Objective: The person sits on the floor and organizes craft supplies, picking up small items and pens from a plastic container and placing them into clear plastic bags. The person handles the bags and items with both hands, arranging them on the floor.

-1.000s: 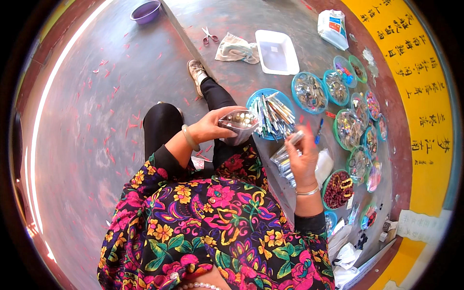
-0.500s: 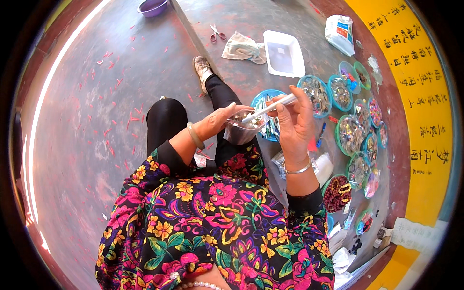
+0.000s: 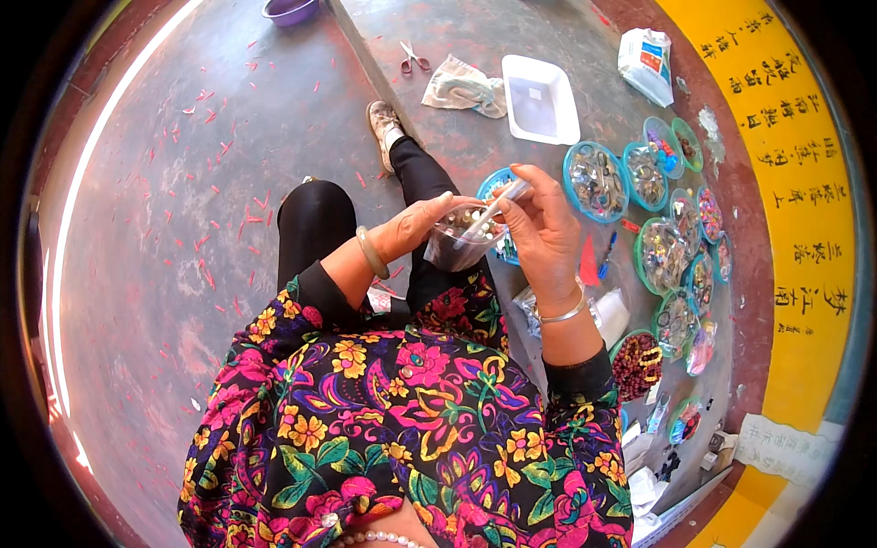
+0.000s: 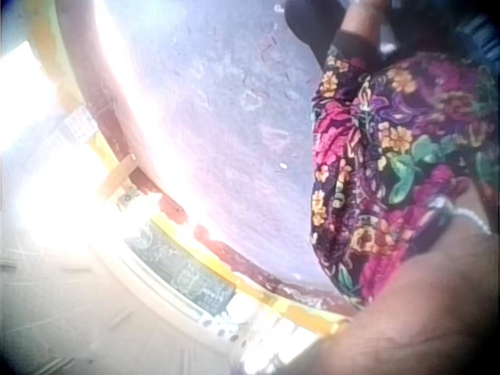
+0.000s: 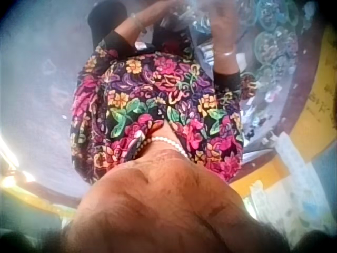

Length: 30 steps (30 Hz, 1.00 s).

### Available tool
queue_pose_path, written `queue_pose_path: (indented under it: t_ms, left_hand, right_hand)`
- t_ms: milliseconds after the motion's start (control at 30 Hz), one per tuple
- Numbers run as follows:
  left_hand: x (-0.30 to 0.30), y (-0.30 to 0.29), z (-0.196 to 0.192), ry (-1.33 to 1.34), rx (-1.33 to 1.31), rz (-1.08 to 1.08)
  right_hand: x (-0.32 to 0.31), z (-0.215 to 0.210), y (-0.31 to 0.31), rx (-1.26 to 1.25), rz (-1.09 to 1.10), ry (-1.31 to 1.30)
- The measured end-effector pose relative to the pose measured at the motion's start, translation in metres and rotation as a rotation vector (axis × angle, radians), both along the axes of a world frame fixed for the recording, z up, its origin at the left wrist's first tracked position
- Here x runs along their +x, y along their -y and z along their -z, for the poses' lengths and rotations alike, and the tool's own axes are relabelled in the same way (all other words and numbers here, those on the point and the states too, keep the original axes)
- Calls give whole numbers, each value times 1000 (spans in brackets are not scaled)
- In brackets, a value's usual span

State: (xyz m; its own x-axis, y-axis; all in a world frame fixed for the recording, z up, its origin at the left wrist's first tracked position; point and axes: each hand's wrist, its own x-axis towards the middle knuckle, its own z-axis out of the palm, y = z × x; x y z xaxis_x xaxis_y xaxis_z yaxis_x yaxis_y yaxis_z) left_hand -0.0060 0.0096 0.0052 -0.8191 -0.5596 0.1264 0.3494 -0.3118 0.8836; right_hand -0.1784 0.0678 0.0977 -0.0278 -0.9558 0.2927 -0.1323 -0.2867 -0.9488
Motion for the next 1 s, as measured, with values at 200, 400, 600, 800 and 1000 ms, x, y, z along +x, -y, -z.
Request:
queue_pose_path:
  t_ms: [200, 400, 600, 800, 1000]
  left_hand:
    - [1, 0, 8, 88, -51, -69]
    - [3, -1, 9, 128, -185, -142]
    - [2, 0, 8, 146, -116, -126]
    - [1, -1, 8, 134, -63, -118]
    - [-1, 1, 15, 100, -85, -141]
  right_hand:
    - [-1, 10, -3, 1, 1, -217]
    - [9, 10, -6, -190, -17, -428]
    - [7, 20, -11, -203, 110, -383]
    - [4, 30, -13, -128, 178, -353]
    - [11, 25, -13, -105, 74, -469]
